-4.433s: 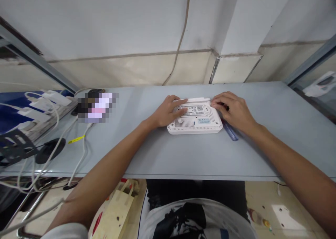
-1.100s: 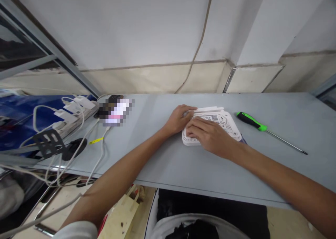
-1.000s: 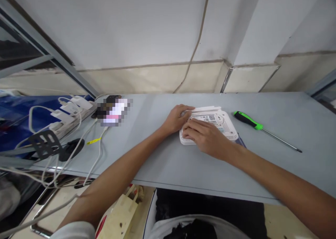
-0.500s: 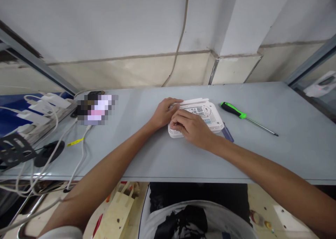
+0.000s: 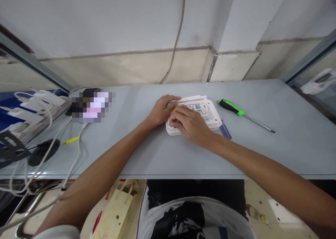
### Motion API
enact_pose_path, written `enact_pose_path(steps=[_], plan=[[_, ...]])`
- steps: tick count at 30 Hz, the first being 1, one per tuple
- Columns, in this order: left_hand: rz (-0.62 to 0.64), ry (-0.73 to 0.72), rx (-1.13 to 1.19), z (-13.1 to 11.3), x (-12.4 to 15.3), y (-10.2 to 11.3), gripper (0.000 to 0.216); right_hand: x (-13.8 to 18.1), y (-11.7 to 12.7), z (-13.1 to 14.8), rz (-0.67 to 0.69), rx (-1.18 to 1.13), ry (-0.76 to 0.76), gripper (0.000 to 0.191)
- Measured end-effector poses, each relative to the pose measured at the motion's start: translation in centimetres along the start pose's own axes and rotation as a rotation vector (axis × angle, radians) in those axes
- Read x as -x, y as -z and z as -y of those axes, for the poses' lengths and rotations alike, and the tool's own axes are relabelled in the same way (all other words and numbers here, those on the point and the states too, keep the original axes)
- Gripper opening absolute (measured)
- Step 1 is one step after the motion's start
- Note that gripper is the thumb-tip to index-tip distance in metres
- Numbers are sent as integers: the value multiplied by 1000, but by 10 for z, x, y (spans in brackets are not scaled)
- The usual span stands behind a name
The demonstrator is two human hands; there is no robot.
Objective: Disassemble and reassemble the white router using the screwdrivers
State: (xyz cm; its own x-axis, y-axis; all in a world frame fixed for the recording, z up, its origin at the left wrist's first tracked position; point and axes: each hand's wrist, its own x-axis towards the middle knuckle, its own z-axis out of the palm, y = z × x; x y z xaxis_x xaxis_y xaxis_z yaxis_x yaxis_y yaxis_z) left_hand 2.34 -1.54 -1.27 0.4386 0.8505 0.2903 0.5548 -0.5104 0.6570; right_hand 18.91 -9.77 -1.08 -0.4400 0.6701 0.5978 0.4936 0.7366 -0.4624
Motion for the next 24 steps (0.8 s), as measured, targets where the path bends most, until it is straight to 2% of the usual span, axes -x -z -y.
enact_pose_path(steps=[4, 17, 24], plan=[[4, 1, -10, -2, 0, 0, 32, 3, 5, -2, 47, 76, 42, 23], [12, -2, -1, -1, 0, 0, 28, 12, 29, -2, 113, 99, 228, 30], [15, -9, 20, 1, -1, -1, 28, 12, 23, -4, 125, 132, 288, 35]])
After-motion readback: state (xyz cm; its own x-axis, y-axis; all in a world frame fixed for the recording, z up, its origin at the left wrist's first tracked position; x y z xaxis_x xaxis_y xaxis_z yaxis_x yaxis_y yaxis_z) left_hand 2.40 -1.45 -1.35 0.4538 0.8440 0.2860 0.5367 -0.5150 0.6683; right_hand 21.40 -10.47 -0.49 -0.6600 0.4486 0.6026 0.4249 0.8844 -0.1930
